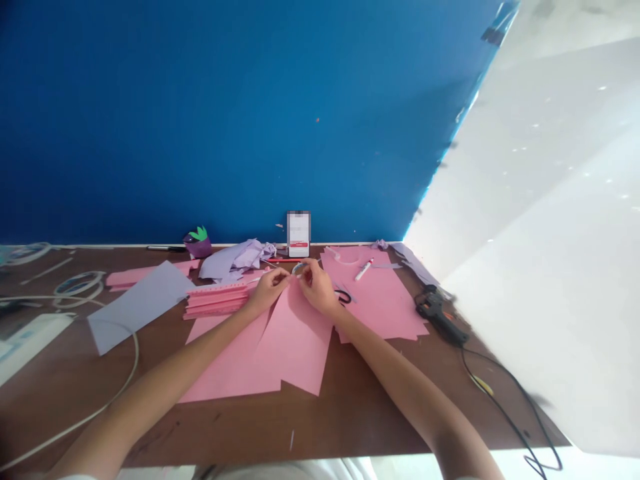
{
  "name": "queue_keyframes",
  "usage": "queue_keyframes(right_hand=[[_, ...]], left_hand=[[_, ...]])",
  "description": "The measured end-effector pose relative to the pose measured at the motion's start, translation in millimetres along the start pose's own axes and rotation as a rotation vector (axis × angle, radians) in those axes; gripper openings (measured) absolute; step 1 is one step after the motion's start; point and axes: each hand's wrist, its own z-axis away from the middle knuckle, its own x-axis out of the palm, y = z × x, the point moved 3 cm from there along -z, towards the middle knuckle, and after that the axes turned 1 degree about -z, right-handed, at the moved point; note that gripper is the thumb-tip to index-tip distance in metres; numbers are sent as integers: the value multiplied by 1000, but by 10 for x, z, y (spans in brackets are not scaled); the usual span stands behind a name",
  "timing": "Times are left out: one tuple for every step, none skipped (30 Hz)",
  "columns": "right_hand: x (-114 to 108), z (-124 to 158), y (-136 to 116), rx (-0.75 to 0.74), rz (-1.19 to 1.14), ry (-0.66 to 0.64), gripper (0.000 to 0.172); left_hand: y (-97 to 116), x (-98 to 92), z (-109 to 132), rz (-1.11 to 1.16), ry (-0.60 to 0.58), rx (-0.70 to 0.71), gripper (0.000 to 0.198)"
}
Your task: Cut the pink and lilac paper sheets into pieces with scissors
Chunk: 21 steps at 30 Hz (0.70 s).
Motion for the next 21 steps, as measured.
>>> queue_keyframes(right_hand=[[1,-1,23,8,-8,10,40],[4,-1,47,14,-15,19,40],[8,-2,69,19,-19,27,41],[9,-2,87,23,-20,34,41],[7,-3,100,24,-18,42,41],[2,-4,106,26,-15,49,40],[-8,-6,107,28,-12,56,40],[-20,-8,103,28,-11,61,39],[-34,-12,96,28,-13,65,39],[-48,-17,88,27,-15,68,38],[-62,-23,81,26,-16,71,38],[-76,-31,79,28,-15,78,37],[-90,-40,83,32,-12,88,37],[-103,-50,94,39,-7,99,37],[-116,-61,109,45,-3,114,37],[-129,-71,129,49,1,128,37],[-142,-82,150,52,4,141,38],[-156,-92,173,54,4,152,39],[-169,-101,195,56,4,160,40],[-183,-109,215,60,3,167,40],[-198,-115,233,65,1,173,40]], left_hand=[[-8,-7,-3,18,16,-15,17],[-17,-14,-7,33,32,-28,17],[-25,-21,-10,43,48,-40,18],[-33,-28,-13,48,64,-51,18],[-41,-36,-15,49,83,-64,18],[-49,-44,-16,46,103,-78,18],[-57,-51,-16,40,126,-91,17],[-63,-59,-16,33,146,-101,17],[-67,-64,-14,26,162,-108,17],[-71,-69,-12,22,173,-113,17],[-73,-71,-10,21,177,-117,17],[-75,-73,-8,22,177,-122,17],[-76,-76,-5,24,179,-127,18],[-75,-80,-2,25,185,-132,19],[-73,-84,0,25,191,-137,19],[-68,-89,3,23,196,-141,20],[-63,-94,6,19,203,-146,21],[-58,-98,10,17,210,-153,21],[-53,-101,13,18,212,-162,21],[-49,-102,16,23,209,-171,22],[-45,-101,19,30,206,-178,22]])
